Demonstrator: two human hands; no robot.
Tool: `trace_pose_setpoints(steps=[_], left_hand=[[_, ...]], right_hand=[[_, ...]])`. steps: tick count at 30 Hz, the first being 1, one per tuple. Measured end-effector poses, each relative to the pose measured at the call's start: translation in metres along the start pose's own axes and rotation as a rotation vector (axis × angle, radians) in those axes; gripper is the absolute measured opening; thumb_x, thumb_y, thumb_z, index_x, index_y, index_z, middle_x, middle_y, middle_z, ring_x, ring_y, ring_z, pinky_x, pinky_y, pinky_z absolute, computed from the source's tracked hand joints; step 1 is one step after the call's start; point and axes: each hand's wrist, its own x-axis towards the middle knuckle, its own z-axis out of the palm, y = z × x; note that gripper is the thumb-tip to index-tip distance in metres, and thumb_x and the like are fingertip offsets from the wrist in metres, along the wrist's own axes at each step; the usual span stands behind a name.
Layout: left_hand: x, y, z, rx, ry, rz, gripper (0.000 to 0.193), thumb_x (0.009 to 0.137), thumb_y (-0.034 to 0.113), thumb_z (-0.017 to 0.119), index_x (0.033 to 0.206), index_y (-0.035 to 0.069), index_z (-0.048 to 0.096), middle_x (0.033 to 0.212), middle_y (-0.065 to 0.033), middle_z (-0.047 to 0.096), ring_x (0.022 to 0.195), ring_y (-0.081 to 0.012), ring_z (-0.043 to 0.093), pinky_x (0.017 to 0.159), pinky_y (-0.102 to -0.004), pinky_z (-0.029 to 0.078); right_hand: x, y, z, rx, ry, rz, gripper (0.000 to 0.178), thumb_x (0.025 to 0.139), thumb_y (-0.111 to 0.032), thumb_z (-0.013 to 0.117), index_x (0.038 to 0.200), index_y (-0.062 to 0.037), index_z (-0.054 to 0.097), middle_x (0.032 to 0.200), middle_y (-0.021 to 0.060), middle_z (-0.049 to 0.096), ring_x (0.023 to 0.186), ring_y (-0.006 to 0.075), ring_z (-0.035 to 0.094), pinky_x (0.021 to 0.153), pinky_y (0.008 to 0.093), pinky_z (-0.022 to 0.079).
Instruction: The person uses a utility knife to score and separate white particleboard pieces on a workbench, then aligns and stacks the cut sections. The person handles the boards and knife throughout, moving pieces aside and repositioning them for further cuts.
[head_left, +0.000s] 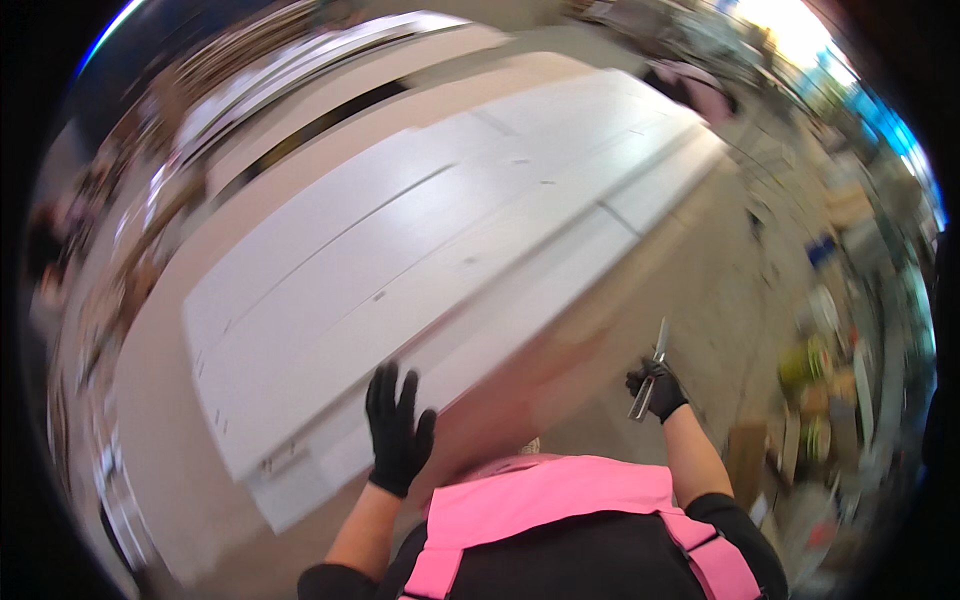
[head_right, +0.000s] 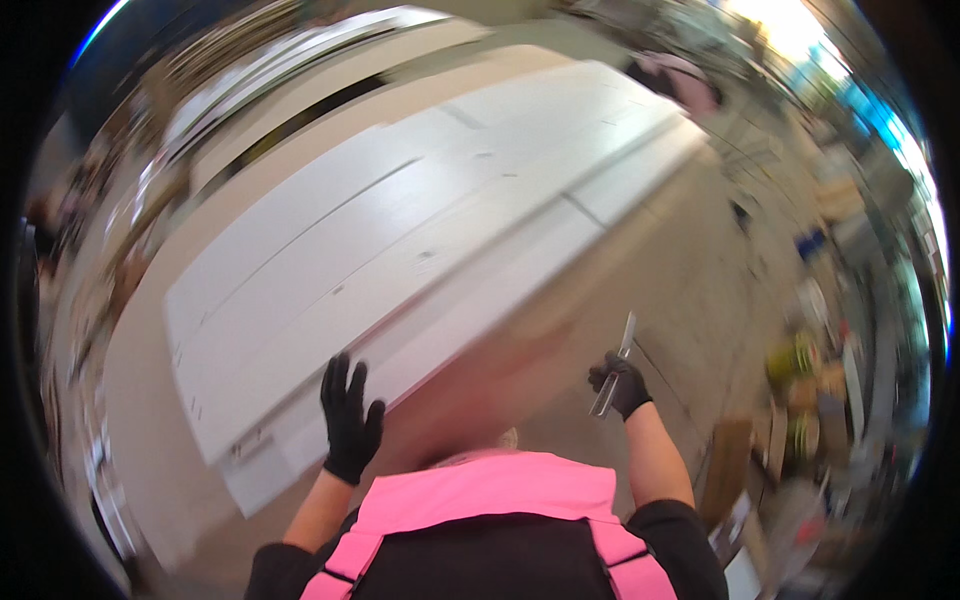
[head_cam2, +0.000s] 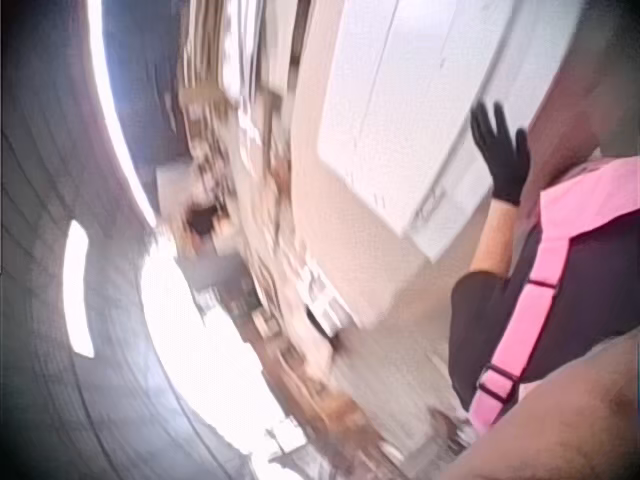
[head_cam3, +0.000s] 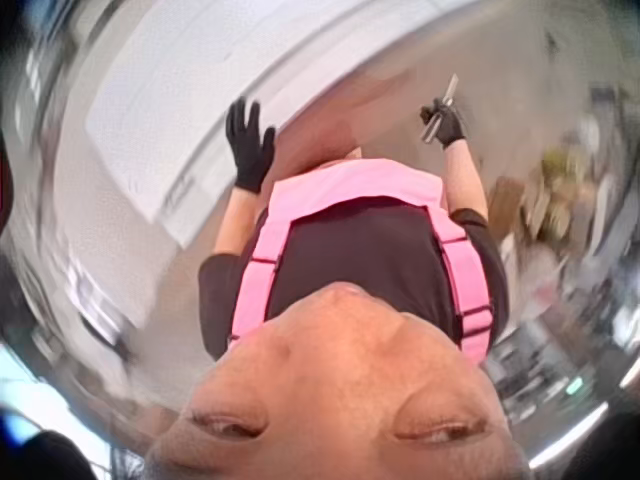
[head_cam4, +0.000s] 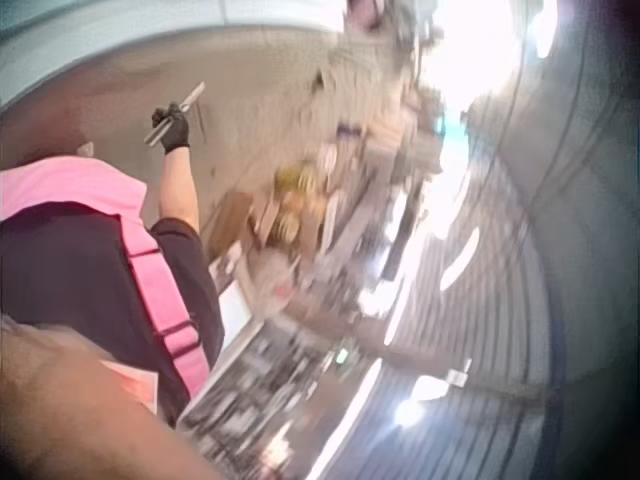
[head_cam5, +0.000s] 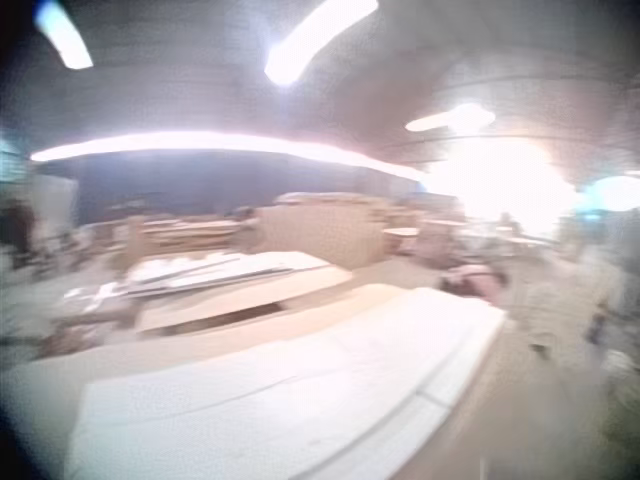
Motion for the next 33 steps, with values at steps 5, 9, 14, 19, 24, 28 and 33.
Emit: trace_pose_setpoints(steps=[5,9,14,19,24,28,33], left_hand=[[0.031,0.038,0.05,-0.077,-0.2,0.054,0.057,0.096,0.035,0.052,0.144,0.006,0.04,0.149,-0.0208,0.036,0.138,-0.042,0.032,0.112,-0.0534,0.027],[0.063,0.059,0.077,0.046,-0.344,0.155,0.061,0.09,0.035,0.059,0.14,0.003,0.043,0.147,-0.0236,0.038,0.137,-0.0424,0.033,0.112,-0.0545,0.026],[0.097,0.097,0.128,0.06,-0.392,0.286,0.066,0.088,0.034,0.061,0.141,0.0,0.04,0.146,-0.0268,0.038,0.137,-0.0433,0.033,0.113,-0.0549,0.024],[0.134,0.151,0.197,0.161,-0.388,0.323,0.072,0.087,0.033,0.063,0.144,0.0,0.036,0.149,-0.0279,0.032,0.139,-0.044,0.029,0.113,-0.0544,0.023],[0.177,0.2,0.267,0.344,-0.349,0.219,0.076,0.086,0.033,0.063,0.147,0.001,0.03,0.152,-0.0264,0.027,0.141,-0.0435,0.025,0.114,-0.0537,0.021],[0.212,0.234,0.309,0.361,-0.408,0.15,0.078,0.088,0.033,0.061,0.151,0.004,0.025,0.154,-0.0256,0.024,0.143,-0.0423,0.023,0.116,-0.0523,0.018],[0.269,0.298,0.367,0.424,-0.383,0.169,0.078,0.086,0.033,0.065,0.15,0.006,0.029,0.152,-0.0297,0.023,0.141,-0.0462,0.021,0.114,-0.0533,0.021]], right_hand=[[-0.071,0.087,-0.144,-0.044,0.572,0.225,0.024,0.088,-0.022,0.063,0.087,0.0015,0.057,0.066,0.0195,0.061,0.056,0.0342,0.063,0.054,0.0479,0.054],[-0.11,0.135,-0.181,0.026,0.655,0.257,0.027,0.09,-0.022,0.061,0.089,0.0054,0.06,0.071,0.0215,0.064,0.059,0.0351,0.065,0.055,0.0494,0.055],[-0.064,0.126,-0.19,0.098,0.462,0.239,0.034,0.091,-0.03,0.062,0.085,0.0037,0.063,0.076,0.0201,0.067,0.065,0.0318,0.067,0.064,0.044,0.056],[-0.008,0.06,-0.231,0.133,0.242,0.074,0.034,0.089,-0.029,0.067,0.091,0.0048,0.062,0.082,0.0204,0.068,0.073,0.0316,0.069,0.069,0.0418,0.057],[0.011,0.011,-0.331,0.042,0.362,0.109,0.029,0.088,-0.025,0.066,0.092,0.0033,0.062,0.075,0.0178,0.067,0.064,0.0282,0.068,0.061,0.0391,0.056],[0.016,0.004,-0.422,-0.049,0.487,0.198,0.028,0.085,-0.023,0.067,0.088,0.004,0.062,0.069,0.0173,0.065,0.058,0.0276,0.066,0.056,0.0392,0.055],[0.026,0.017,-0.491,0.062,0.56,0.244,0.027,0.085,-0.021,0.066,0.086,0.0063,0.064,0.068,0.0188,0.066,0.055,0.0283,0.065,0.053,0.0416,0.054]])
